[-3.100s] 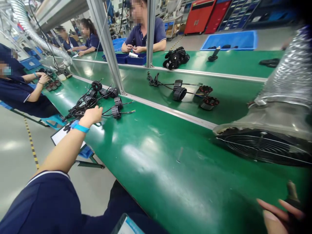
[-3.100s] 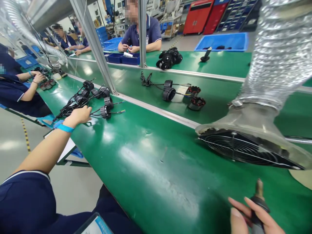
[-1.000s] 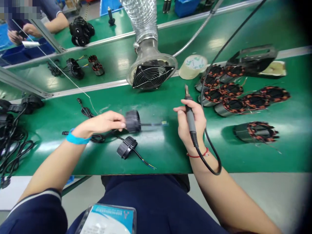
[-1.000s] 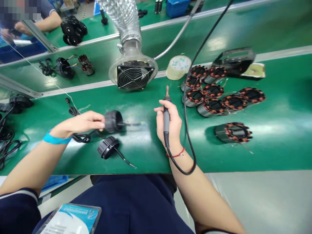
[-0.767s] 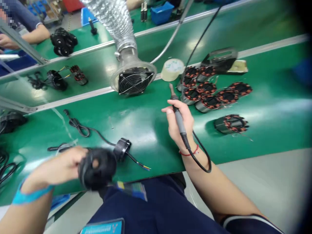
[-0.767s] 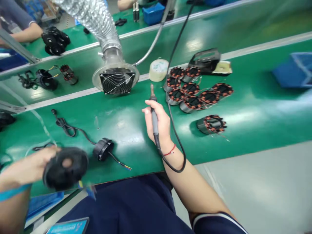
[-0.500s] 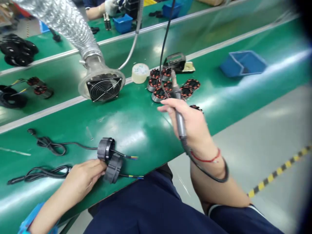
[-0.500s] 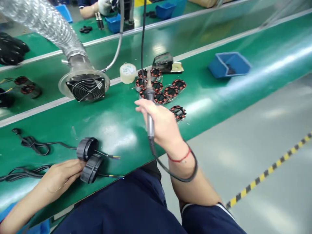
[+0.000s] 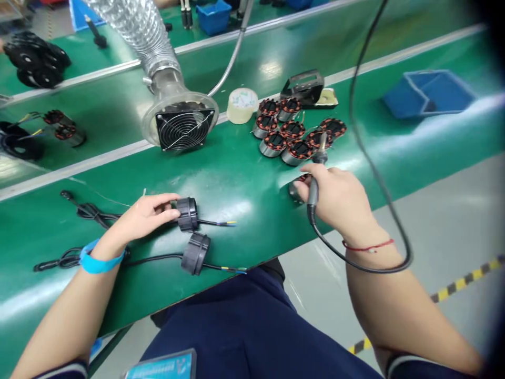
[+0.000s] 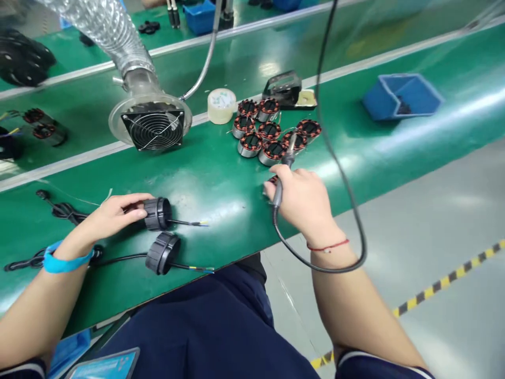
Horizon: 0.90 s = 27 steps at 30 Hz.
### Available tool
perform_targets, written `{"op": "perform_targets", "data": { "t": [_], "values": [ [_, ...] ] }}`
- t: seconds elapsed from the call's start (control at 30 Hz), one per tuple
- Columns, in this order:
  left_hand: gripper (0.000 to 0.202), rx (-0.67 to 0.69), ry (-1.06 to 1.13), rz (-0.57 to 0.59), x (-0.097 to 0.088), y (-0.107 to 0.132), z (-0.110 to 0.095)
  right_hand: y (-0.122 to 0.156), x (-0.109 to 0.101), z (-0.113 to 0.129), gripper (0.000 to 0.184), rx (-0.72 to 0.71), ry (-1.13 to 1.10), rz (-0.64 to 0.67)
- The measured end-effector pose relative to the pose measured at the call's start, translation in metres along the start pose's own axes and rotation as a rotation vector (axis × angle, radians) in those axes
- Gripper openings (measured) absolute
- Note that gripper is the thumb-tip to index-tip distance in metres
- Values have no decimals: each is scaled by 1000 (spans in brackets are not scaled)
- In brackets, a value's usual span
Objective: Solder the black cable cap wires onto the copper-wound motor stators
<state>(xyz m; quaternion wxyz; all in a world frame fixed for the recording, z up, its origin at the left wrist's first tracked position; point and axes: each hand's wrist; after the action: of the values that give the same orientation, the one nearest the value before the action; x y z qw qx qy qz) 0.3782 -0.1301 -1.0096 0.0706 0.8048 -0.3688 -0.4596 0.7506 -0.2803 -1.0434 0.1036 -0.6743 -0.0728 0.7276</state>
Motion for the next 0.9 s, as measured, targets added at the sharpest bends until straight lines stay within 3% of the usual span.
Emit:
{"op": "perform_targets", "data": {
  "t": [0.17,0.3,0.4,0.5,0.73,0.9],
  "values": [
    [44,-31,-5,-71,23,35,9,-36,8,67,26,-325,-222,10],
    [41,-33,82,-74,30,56,18,-57,19,106,34,-500,-323,81],
    [43,-126,260,-194,26,62,18,-63,19,122,37,-491,-499,-14],
    [40,-95,211,-378,18,62,1,-61,11,133,36,-394,-765,-201],
    [44,234,-262,-168,21,38,-57,-50,-11,170,47,-375,-1452,-141],
    [44,233,-483,-114,22,28,-67,-53,-12,174,45,-337,-1529,-104]
  ]
}}
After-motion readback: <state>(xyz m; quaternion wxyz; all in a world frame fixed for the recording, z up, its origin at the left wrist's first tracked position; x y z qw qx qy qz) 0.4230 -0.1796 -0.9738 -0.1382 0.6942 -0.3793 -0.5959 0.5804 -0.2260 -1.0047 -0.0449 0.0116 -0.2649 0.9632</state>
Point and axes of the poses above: each hand's wrist, its own y-axis away from the middle knuckle, its own x-axis out of the palm, z = x × y, and after that the axes turned 10 degrees about -x, right-handed
